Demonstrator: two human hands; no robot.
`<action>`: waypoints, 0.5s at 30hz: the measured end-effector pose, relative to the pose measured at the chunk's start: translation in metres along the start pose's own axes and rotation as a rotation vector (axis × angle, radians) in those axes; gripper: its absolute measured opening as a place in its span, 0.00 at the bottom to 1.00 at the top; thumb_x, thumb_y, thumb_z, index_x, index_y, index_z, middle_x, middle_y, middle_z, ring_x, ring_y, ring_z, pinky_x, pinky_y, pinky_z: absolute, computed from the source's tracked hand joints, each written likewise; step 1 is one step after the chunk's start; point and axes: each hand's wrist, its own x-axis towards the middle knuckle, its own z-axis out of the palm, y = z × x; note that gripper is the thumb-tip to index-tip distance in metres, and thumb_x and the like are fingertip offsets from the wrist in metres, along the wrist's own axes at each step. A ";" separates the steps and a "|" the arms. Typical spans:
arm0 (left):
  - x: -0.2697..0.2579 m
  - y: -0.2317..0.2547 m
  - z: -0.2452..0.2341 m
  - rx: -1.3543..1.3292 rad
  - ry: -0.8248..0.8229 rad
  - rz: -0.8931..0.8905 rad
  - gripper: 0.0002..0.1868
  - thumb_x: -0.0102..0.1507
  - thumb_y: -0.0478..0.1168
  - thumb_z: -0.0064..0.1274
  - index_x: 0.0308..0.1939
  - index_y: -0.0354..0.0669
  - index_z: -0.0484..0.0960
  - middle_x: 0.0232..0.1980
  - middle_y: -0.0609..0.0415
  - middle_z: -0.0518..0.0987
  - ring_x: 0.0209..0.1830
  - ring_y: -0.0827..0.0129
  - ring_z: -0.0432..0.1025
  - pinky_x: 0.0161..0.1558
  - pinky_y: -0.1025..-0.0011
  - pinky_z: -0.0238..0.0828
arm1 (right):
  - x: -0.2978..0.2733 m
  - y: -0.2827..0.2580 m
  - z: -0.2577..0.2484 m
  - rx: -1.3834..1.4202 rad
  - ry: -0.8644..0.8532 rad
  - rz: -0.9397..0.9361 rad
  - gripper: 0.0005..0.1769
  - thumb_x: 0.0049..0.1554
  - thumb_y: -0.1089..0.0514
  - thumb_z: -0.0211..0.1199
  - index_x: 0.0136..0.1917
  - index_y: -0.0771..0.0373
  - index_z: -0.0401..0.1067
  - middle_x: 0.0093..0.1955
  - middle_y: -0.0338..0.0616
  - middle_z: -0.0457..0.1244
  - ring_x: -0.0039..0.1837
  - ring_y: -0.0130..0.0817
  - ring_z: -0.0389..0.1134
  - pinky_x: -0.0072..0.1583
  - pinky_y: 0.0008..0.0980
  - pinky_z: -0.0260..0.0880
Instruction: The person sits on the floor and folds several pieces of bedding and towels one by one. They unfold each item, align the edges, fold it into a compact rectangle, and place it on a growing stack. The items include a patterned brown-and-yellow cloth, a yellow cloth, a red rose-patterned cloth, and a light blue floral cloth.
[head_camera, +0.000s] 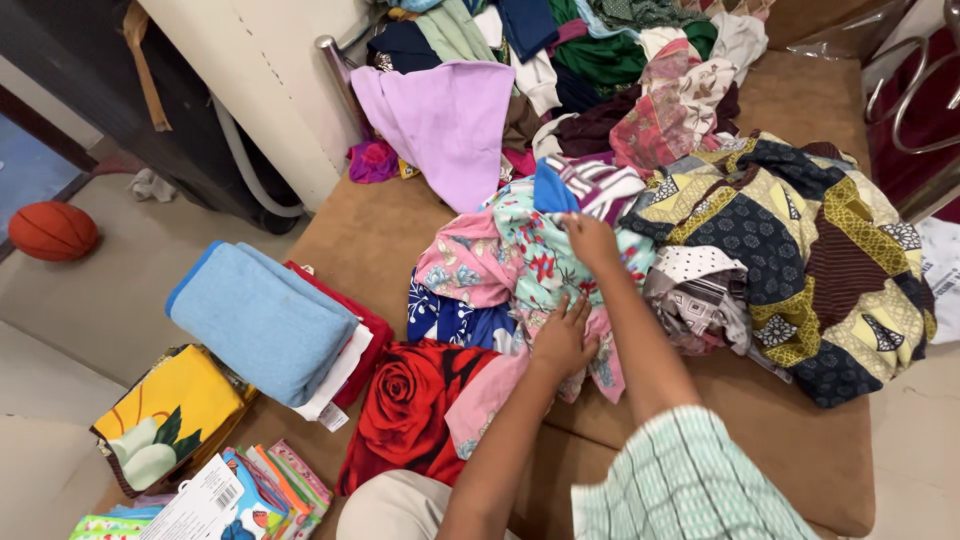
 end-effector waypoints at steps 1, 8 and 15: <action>-0.002 -0.002 0.003 -0.065 -0.011 -0.016 0.39 0.64 0.55 0.45 0.73 0.35 0.65 0.78 0.43 0.62 0.79 0.41 0.51 0.75 0.58 0.48 | -0.018 0.012 0.007 0.121 0.114 0.049 0.22 0.67 0.40 0.53 0.60 0.55 0.79 0.47 0.58 0.70 0.52 0.56 0.72 0.54 0.48 0.70; -0.020 0.002 0.011 -0.090 0.049 -0.012 0.37 0.64 0.53 0.46 0.73 0.35 0.66 0.77 0.43 0.64 0.79 0.43 0.53 0.74 0.55 0.51 | -0.176 0.060 -0.043 1.008 0.274 0.236 0.26 0.68 0.41 0.51 0.56 0.65 0.74 0.50 0.36 0.68 0.52 0.26 0.66 0.54 0.28 0.65; -0.049 0.048 0.009 -0.004 0.217 -0.219 0.32 0.61 0.44 0.46 0.71 0.43 0.69 0.76 0.46 0.66 0.76 0.48 0.55 0.71 0.44 0.48 | -0.346 0.086 -0.050 0.793 0.340 0.171 0.23 0.73 0.47 0.52 0.53 0.69 0.77 0.40 0.36 0.62 0.45 0.26 0.56 0.47 0.32 0.56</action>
